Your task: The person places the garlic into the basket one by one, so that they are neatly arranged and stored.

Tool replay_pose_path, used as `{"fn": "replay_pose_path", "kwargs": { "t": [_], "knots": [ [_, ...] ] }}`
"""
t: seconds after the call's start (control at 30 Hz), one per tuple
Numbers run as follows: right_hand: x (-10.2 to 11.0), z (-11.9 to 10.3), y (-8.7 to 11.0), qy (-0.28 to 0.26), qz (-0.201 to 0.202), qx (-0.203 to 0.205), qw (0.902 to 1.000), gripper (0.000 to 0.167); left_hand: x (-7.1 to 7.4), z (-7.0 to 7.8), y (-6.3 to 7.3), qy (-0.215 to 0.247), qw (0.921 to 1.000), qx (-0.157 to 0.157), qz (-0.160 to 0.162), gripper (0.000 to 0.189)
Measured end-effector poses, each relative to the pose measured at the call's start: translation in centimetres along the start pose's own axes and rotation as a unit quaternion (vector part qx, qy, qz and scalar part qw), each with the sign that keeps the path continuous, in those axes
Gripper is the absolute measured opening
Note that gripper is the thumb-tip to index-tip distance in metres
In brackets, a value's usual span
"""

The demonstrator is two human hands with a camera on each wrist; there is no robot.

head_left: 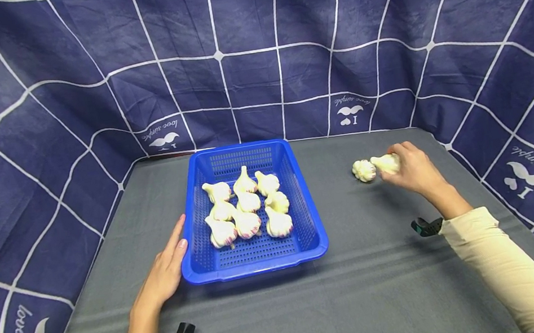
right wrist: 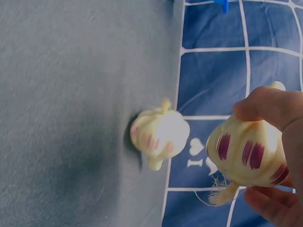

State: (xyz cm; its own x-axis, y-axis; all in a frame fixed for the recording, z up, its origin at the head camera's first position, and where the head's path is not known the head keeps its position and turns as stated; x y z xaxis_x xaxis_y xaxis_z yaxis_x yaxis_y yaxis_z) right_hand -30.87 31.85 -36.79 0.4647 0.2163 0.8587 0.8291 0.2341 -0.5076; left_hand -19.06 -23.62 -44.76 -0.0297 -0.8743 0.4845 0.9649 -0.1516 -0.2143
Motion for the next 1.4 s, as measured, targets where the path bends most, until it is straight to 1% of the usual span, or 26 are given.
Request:
{"fn": "replay_pose_path", "kwargs": {
  "t": [0.17, 0.37, 0.5, 0.63, 0.73, 0.97, 1.17, 1.4],
  "knots": [
    [0.5, -1.0, -0.4, 0.004, -0.009, 0.005, 0.9999, 0.044, 0.0, 0.0, 0.1, 0.001, 1.0000, -0.002, 0.002, 0.054],
    [0.8, -2.2, -0.7, 0.008, -0.022, 0.026, 0.9994, 0.046, 0.0, 0.1, 0.1, 0.000, 1.0000, 0.000, 0.002, 0.054],
    [1.0, -3.1, -0.9, -0.007, -0.012, 0.033, 0.9993, 0.047, 0.0, 0.1, 0.1, 0.001, 1.0000, 0.002, 0.000, 0.054],
    [1.3, -4.0, -1.1, -0.028, 0.004, 0.046, 0.9985, 0.052, 0.1, 0.1, 0.1, 0.000, 1.0000, 0.001, 0.001, 0.054],
    [1.4, -4.7, -1.3, -0.038, 0.007, 0.059, 0.9975, 0.054, 0.1, 0.2, 0.1, 0.000, 1.0000, 0.001, 0.002, 0.054],
    [1.7, -5.9, -1.4, -0.057, -0.001, 0.076, 0.9955, 0.049, 0.0, 0.2, 0.1, 0.007, 1.0000, 0.002, 0.000, 0.054],
    [2.1, -7.0, -1.7, -0.075, 0.014, 0.096, 0.9924, 0.043, 0.1, 0.3, 0.1, 0.008, 1.0000, -0.003, 0.000, 0.054],
    [2.3, -8.4, -2.0, -0.100, 0.020, 0.101, 0.9897, 0.038, 0.1, 0.3, 0.1, 0.005, 1.0000, 0.000, 0.001, 0.054]
  ]
}}
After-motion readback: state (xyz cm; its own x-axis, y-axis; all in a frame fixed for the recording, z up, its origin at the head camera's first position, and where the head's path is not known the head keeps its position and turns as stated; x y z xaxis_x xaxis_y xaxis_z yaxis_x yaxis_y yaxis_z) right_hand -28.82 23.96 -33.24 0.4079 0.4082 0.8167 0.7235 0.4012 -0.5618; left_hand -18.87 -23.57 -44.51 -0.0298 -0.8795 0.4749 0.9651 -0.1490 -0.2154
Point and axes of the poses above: each hand's wrist, its own y-axis away from the middle knuckle, its own x-axis out of the back of the hand, z = x × y, the point moved 3 cm from there along -y, towards the middle knuckle, and after that the axes turned 11 degrees about y, right-handed, at the moved point
